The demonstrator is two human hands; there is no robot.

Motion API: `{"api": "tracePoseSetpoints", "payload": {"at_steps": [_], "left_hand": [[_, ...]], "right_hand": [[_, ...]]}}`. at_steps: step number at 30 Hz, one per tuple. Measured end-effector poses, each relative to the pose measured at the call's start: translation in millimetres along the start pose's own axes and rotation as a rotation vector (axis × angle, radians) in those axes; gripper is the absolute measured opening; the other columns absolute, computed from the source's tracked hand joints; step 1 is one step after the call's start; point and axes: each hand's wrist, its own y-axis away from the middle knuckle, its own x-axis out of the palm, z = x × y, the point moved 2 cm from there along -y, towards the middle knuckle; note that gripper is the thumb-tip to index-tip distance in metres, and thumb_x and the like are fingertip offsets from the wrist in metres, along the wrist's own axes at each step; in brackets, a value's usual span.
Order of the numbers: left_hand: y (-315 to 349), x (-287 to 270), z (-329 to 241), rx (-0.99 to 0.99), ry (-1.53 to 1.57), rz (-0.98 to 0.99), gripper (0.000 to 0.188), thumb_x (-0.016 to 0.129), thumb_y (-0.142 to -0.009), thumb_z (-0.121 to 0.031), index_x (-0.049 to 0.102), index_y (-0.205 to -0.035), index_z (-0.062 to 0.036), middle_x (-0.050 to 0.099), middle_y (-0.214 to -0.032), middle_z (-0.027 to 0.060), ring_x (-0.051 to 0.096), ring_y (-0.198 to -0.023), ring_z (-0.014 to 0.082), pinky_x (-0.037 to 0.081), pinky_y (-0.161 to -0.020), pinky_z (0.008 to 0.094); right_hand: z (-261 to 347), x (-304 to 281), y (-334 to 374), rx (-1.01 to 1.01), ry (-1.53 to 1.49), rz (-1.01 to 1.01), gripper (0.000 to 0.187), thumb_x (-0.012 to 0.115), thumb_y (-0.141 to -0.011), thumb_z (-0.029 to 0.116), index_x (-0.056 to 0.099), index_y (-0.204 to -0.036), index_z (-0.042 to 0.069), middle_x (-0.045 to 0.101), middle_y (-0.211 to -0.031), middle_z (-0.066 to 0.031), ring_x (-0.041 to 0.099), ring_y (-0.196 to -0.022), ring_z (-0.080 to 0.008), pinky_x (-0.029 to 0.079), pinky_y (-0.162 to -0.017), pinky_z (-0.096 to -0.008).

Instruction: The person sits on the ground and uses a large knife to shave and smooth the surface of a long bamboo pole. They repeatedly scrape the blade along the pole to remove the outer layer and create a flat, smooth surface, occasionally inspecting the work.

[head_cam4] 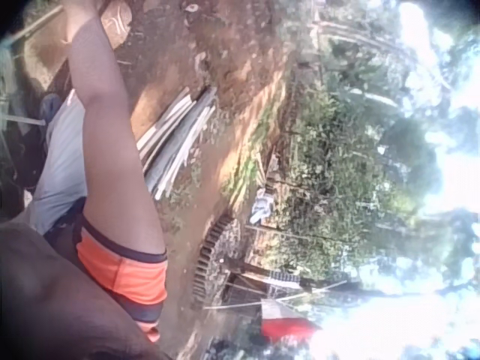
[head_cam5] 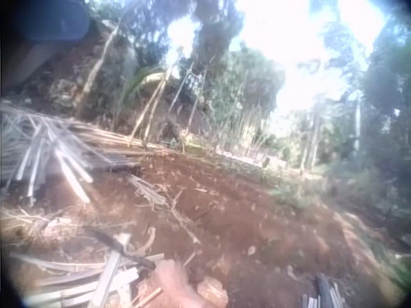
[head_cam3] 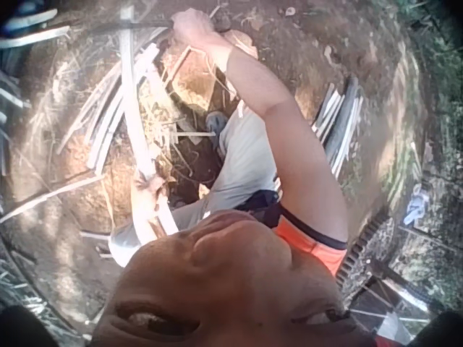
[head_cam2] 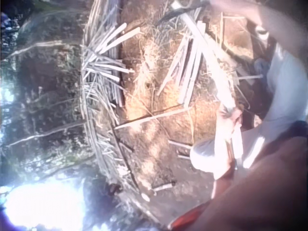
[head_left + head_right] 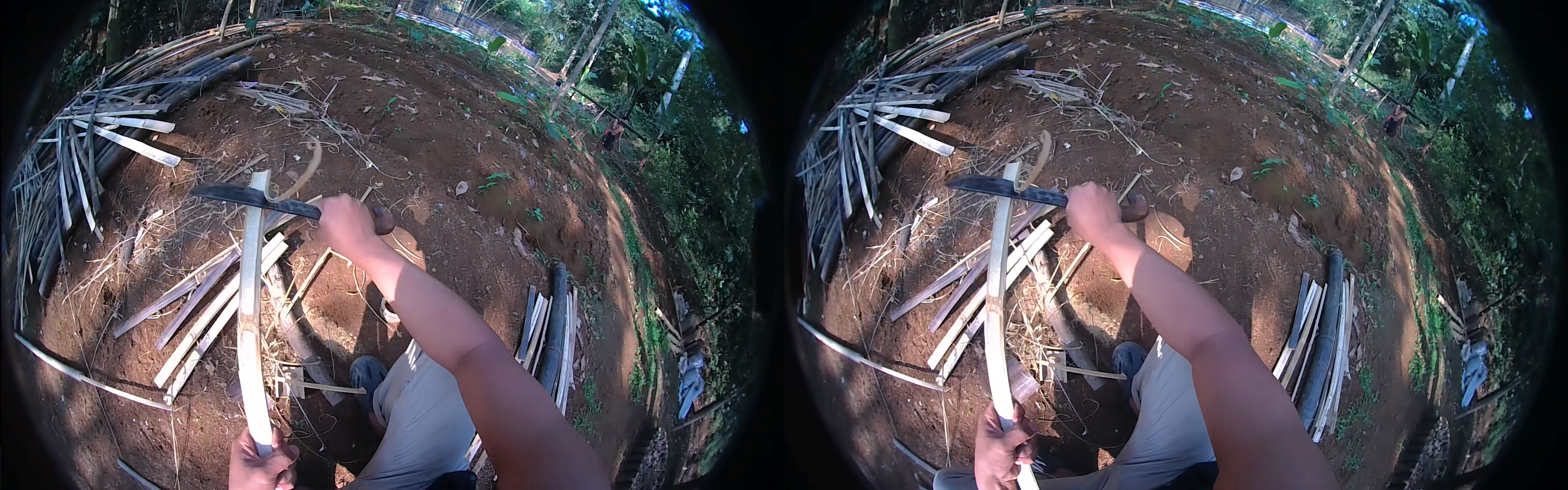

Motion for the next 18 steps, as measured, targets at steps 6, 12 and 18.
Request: {"api": "tracePoseSetpoints", "payload": {"at_steps": [6, 12, 18], "left_hand": [[-6, -6, -2, 0.004, -0.004, -0.060, 0.028, 0.054, -0.074, 0.017, 0.046, -0.084, -0.0069, 0.049, -0.057, 0.0049, 0.041, -0.036, 0.0100, 0.025, -0.032, 0.0247], [1, -3, 3, -0.038, 0.025, -0.045, 0.030, 0.056, -0.073, 0.017, 0.046, -0.086, -0.0078, 0.046, -0.056, 0.0034, 0.038, -0.037, 0.0085, 0.022, -0.033, 0.0233], [-12, -4, 21, -0.067, 0.042, -0.027, 0.028, 0.054, -0.076, 0.016, 0.044, -0.085, -0.0081, 0.047, -0.056, 0.0039, 0.038, -0.036, 0.0086, 0.022, -0.033, 0.0243]], "right_hand": [[38, 9, 23, -0.075, -0.061, 0.068, 0.012, 0.057, -0.072, -0.002, 0.063, -0.083, -0.001, 0.065, -0.068, -0.0209, 0.069, -0.072, -0.0393, 0.055, -0.068, -0.0504], [11, 27, 17, -0.261, 0.023, -0.124, 0.005, 0.060, -0.075, 0.003, 0.060, -0.079, 0.000, 0.064, -0.067, -0.0184, 0.069, -0.068, -0.0360, 0.057, -0.065, -0.0481], [2, 8, 16, 0.006, 0.015, 0.034, 0.015, 0.057, -0.079, 0.003, 0.066, -0.090, -0.002, 0.068, -0.078, -0.0226, 0.069, -0.073, -0.0386, 0.056, -0.068, -0.0495]]}}
